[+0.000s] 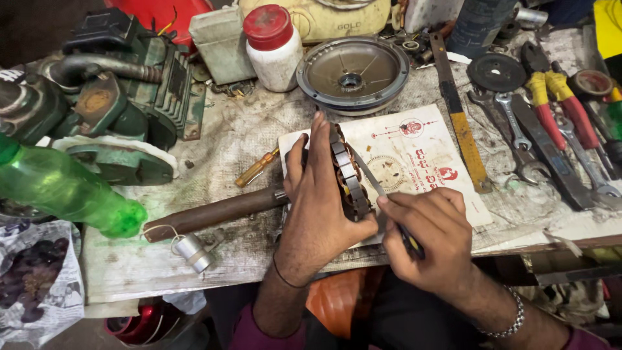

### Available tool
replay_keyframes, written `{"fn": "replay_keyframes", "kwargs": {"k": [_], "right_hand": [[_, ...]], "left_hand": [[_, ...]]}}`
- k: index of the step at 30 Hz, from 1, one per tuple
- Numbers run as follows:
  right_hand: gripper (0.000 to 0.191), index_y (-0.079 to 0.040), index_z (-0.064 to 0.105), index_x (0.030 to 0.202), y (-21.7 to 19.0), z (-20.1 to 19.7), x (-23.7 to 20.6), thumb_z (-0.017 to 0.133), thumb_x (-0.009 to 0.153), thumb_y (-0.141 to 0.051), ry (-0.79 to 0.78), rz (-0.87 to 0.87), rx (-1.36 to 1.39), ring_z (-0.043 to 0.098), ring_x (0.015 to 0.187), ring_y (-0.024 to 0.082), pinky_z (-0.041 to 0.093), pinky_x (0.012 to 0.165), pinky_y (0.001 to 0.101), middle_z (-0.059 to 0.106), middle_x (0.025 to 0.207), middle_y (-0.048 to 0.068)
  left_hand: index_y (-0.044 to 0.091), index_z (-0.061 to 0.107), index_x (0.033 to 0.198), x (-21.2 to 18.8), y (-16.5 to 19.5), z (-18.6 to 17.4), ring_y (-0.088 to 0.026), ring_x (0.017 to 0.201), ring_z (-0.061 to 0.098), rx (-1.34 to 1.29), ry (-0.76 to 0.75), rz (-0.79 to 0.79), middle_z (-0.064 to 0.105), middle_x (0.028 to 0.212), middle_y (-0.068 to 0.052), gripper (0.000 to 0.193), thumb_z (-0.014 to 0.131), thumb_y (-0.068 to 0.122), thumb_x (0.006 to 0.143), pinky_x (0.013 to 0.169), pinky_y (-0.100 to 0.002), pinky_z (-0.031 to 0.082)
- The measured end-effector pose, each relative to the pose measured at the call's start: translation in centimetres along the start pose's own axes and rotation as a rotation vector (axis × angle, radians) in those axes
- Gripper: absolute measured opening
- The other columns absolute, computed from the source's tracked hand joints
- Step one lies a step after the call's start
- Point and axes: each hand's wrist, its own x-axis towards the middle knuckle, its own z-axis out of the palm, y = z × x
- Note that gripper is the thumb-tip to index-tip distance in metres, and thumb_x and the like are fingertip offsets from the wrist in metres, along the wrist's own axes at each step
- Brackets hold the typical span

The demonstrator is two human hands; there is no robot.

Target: The person holds a circular metal component against the workbench with one hand and files its edge with a file held in the other hand, repeatedly working around the rim of the part throughout the episode.

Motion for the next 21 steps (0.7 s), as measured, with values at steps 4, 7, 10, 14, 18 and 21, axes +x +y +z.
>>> {"fn": "replay_keyframes", "kwargs": {"k": [4,7,10,14,18,21], "right_hand": [[0.03,0.0,0.073,0.1,-0.11,-0.04,0.12,0.07,0.07,0.0,0.045,-0.021,0.015,0.067,0.076,0.023,0.044,0.081,0.0372,0.074,0.094,0.011],[0.03,0.002,0.073,0.102,-0.09,-0.1,0.04,0.071,0.072,0.0,0.016,0.009,-0.004,0.068,0.079,0.025,0.044,0.081,0.0376,0.074,0.096,0.012],[0.028,0.001,0.072,0.102,-0.06,-0.26,-0.18,0.07,0.074,0.001,0.067,0.008,0.031,0.067,0.077,0.023,0.044,0.081,0.0359,0.074,0.096,0.012],[0.029,0.0,0.072,0.101,-0.06,-0.29,-0.4,0.069,0.073,0.001,0.061,0.021,0.048,0.067,0.076,0.022,0.044,0.08,0.0358,0.074,0.096,0.01],[0.03,0.0,0.073,0.105,0.01,0.1,-0.37,0.071,0.075,0.0,0.007,0.053,0.005,0.068,0.082,0.024,0.044,0.083,0.0381,0.074,0.101,0.012],[0.032,-0.001,0.073,0.109,0.1,0.17,-0.4,0.07,0.077,0.0,0.015,0.083,0.015,0.068,0.085,0.024,0.044,0.085,0.0371,0.075,0.105,0.012]], "left_hand": [[-0.003,0.011,0.158,-0.08,-0.12,0.05,-0.052,0.152,0.02,0.007,-0.014,-0.01,0.021,0.167,-0.028,0.136,0.093,0.03,0.055,0.124,-0.061,0.016],[-0.003,0.011,0.158,-0.03,-0.11,0.17,-0.052,0.154,0.021,-0.003,0.003,0.011,0.021,0.166,-0.028,0.136,0.092,0.028,0.054,0.127,-0.061,0.015],[-0.003,0.011,0.158,-0.02,-0.1,0.13,-0.052,0.153,0.02,-0.012,-0.006,-0.016,0.021,0.167,-0.028,0.137,0.092,0.027,0.052,0.125,-0.061,0.015],[-0.002,0.01,0.159,-0.09,-0.03,0.13,-0.052,0.153,0.02,-0.011,-0.013,-0.031,0.02,0.168,-0.027,0.137,0.092,0.028,0.053,0.125,-0.061,0.016],[-0.002,0.01,0.158,0.0,-0.05,0.18,-0.052,0.153,0.02,-0.014,-0.011,-0.032,0.019,0.168,-0.027,0.137,0.092,0.027,0.053,0.125,-0.062,0.015],[-0.002,0.009,0.159,-0.02,-0.07,0.22,-0.052,0.153,0.02,-0.006,-0.015,-0.033,0.019,0.168,-0.027,0.138,0.092,0.028,0.053,0.125,-0.061,0.015]]}}
